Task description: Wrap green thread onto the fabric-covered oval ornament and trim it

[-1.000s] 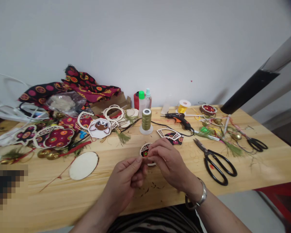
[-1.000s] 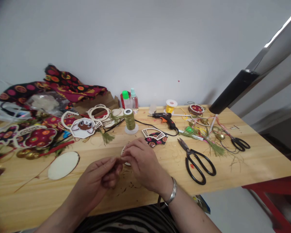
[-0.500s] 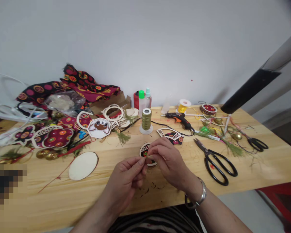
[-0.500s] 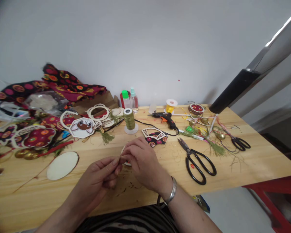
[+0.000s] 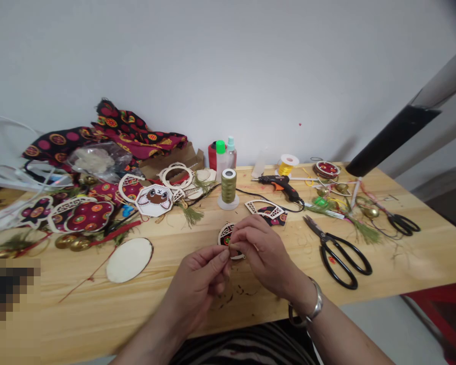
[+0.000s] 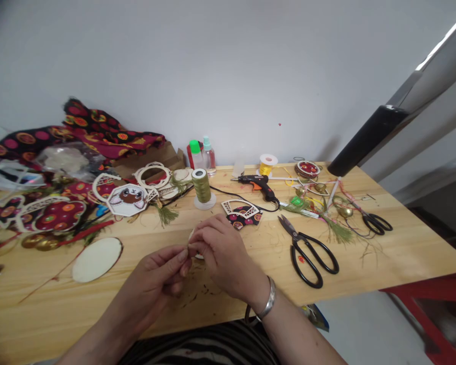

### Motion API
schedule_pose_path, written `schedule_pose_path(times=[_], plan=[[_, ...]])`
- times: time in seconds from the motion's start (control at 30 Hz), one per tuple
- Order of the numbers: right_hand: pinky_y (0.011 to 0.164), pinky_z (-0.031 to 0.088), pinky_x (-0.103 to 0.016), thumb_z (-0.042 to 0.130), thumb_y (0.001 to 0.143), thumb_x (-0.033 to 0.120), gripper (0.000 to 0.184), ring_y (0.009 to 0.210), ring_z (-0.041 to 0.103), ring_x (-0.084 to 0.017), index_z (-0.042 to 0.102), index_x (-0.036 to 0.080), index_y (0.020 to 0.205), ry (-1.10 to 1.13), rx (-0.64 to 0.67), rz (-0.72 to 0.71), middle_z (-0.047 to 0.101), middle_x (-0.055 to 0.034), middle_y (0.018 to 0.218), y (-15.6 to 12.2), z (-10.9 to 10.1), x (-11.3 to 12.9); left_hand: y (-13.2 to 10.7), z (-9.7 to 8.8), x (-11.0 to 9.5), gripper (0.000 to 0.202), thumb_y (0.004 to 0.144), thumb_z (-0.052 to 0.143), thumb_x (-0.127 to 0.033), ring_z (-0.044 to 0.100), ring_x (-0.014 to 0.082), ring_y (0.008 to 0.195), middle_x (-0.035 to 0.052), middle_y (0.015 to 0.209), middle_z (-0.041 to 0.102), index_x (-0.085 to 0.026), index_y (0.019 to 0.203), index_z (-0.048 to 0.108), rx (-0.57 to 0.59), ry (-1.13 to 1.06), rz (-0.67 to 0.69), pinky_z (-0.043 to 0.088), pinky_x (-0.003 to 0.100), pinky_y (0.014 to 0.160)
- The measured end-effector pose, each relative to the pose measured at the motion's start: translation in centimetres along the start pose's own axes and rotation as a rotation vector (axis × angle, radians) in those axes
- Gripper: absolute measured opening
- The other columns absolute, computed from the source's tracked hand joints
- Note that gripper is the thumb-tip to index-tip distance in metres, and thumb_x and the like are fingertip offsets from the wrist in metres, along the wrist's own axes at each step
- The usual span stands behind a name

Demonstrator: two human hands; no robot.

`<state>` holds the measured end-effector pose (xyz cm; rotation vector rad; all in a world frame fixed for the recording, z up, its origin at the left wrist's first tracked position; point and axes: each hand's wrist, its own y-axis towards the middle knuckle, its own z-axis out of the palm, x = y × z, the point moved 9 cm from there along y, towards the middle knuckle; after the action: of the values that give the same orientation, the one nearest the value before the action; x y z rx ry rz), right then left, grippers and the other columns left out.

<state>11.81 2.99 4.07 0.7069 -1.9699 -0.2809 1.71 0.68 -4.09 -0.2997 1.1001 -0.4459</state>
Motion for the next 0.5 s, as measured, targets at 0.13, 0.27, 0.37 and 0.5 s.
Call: schedule_pose_path(times=[0.13,0.27,0.37,0.5], plan=[[0.081,0.044,-0.032,0.048,0.086,0.009,0.015,0.088,0.051,-0.016,0.059,0.018,0.08,0.004,-0.001,0.0,0.059,-0.004,0.086,0.0,-0.1,0.1,0.0,0.0,-0.1,0.02,0.064,0.076,-0.031,0.032,0.0027,0.042,-0.0022,0.052,0.052,-0.013,0.063,0.068,-0.008,0.016,0.008,0.023,0.016,0.039],[0.081,0.045,-0.033,0.048,0.087,0.01,0.015,0.087,0.052,-0.016,0.059,0.018,0.08,0.022,-0.015,0.002,0.059,-0.0045,0.087,-0.1,-0.2,0.2,-0.1,0.0,0.0,0.019,0.064,0.076,-0.031,0.031,0.0024,0.042,-0.0012,0.053,0.055,-0.014,0.065,0.07,-0.004,0.028,0.01,0.023,0.015,0.039],[0.08,0.046,-0.033,0.05,0.086,0.011,0.014,0.088,0.053,-0.016,0.061,0.018,0.082,0.06,-0.028,0.023,0.06,-0.0045,0.087,-0.1,-0.3,0.2,0.0,-0.5,-0.2,0.015,0.067,0.074,-0.029,0.032,0.0025,0.042,-0.0012,0.055,0.058,-0.015,0.069,0.072,-0.029,0.027,0.041,0.024,0.015,0.039],[0.085,0.046,-0.031,0.049,0.086,0.01,0.018,0.094,0.056,-0.015,0.064,0.019,0.091,0.155,-0.102,0.108,0.063,-0.005,0.094,-0.3,-0.8,-0.6,-0.1,-1.2,-1.9,0.011,0.07,0.072,-0.025,0.057,0.0115,0.077,0.0046,0.085,0.069,-0.019,0.079,0.075,-0.063,0.068,0.202,0.044,0.019,0.068]])
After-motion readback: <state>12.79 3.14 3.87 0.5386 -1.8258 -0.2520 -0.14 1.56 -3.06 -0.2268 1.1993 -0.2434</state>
